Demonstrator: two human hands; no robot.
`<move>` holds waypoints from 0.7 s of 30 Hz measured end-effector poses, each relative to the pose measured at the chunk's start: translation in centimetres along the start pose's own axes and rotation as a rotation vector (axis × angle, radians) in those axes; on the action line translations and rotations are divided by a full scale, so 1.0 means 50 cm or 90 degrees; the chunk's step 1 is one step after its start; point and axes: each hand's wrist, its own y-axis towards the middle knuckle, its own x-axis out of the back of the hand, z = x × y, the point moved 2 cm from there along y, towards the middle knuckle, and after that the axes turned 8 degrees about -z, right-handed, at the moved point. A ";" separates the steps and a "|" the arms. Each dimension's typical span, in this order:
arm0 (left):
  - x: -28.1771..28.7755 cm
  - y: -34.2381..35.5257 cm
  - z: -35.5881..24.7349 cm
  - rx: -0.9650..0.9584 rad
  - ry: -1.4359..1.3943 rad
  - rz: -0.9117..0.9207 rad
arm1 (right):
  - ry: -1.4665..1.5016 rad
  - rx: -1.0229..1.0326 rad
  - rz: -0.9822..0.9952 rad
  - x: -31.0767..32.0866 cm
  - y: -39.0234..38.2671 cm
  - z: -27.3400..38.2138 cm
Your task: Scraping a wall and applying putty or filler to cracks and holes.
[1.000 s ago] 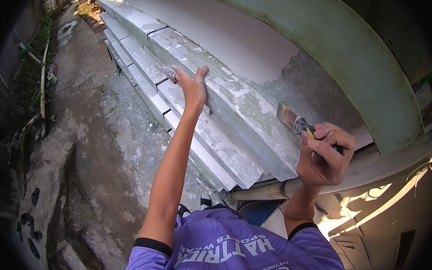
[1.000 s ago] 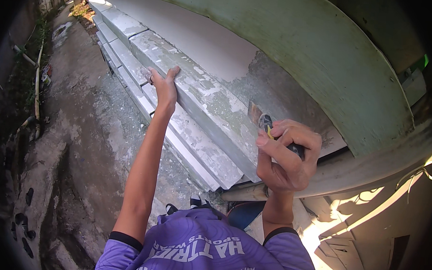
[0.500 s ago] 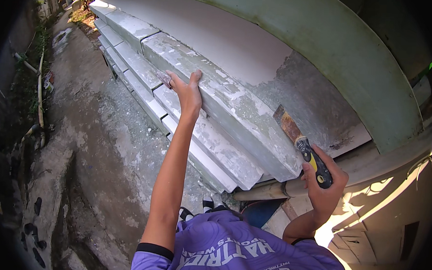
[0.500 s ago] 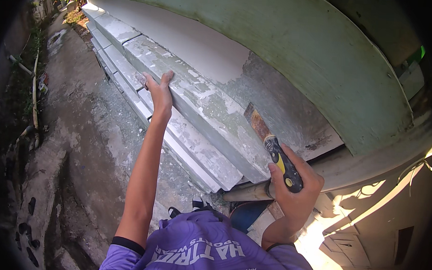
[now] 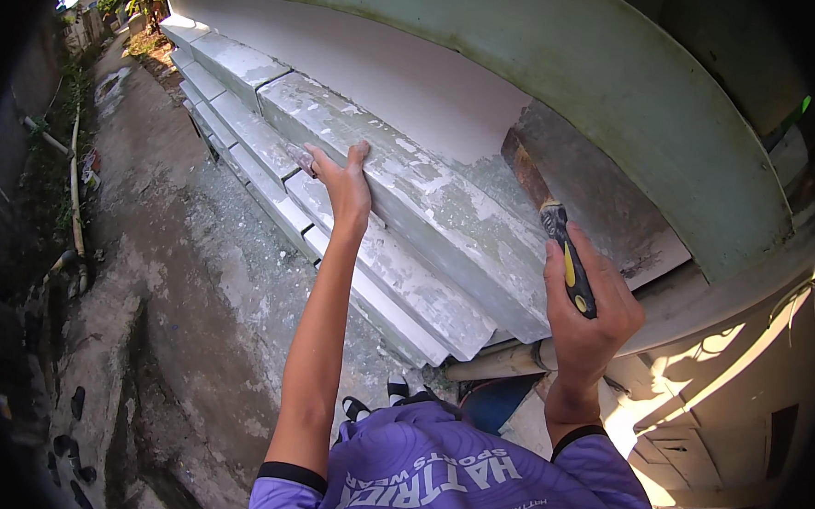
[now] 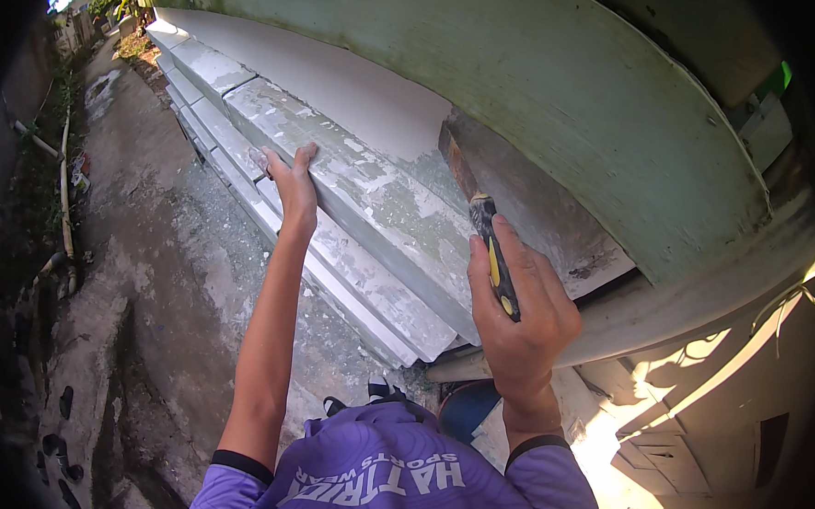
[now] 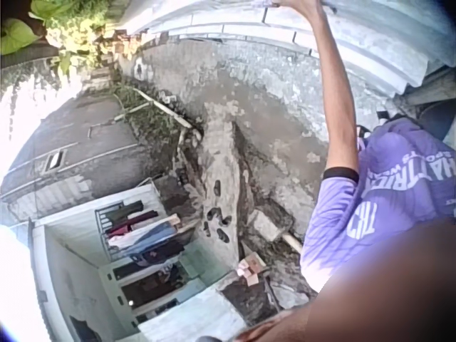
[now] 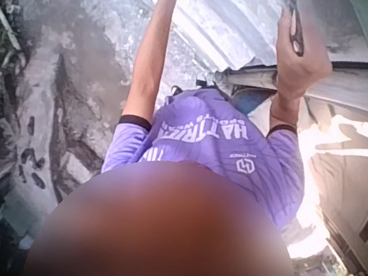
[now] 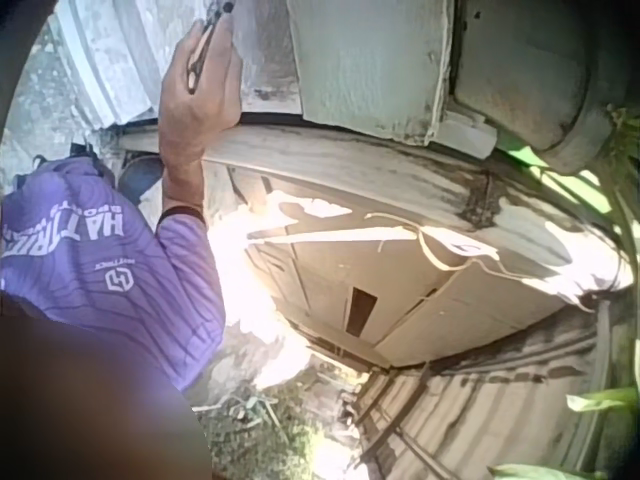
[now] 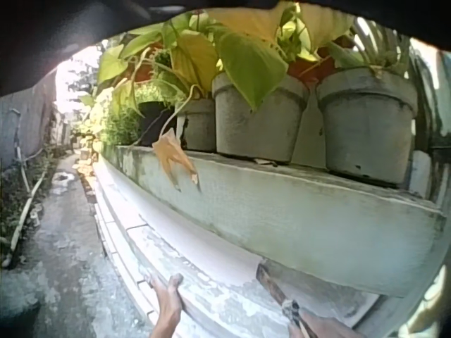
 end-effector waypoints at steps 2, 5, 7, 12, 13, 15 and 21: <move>-0.003 0.002 -0.002 -0.004 0.009 0.007 | -0.002 -0.031 -0.023 0.019 -0.005 -0.002; -0.005 -0.007 -0.004 0.014 0.032 0.010 | -0.007 -0.035 -0.045 0.013 -0.005 -0.008; -0.003 -0.001 -0.002 0.005 0.016 0.009 | 0.008 -0.027 -0.038 -0.005 -0.003 -0.005; -0.001 0.000 -0.011 -0.007 0.019 0.011 | 0.002 -0.040 -0.033 0.023 -0.012 0.003; 0.001 -0.003 -0.008 0.001 0.025 0.009 | 0.002 -0.042 -0.042 0.031 -0.016 0.003; -0.005 -0.003 -0.004 0.006 0.029 0.009 | 0.007 -0.065 -0.028 0.012 -0.013 0.002; -0.002 0.005 -0.002 -0.005 0.010 0.009 | 0.025 -0.110 -0.018 -0.001 -0.013 0.012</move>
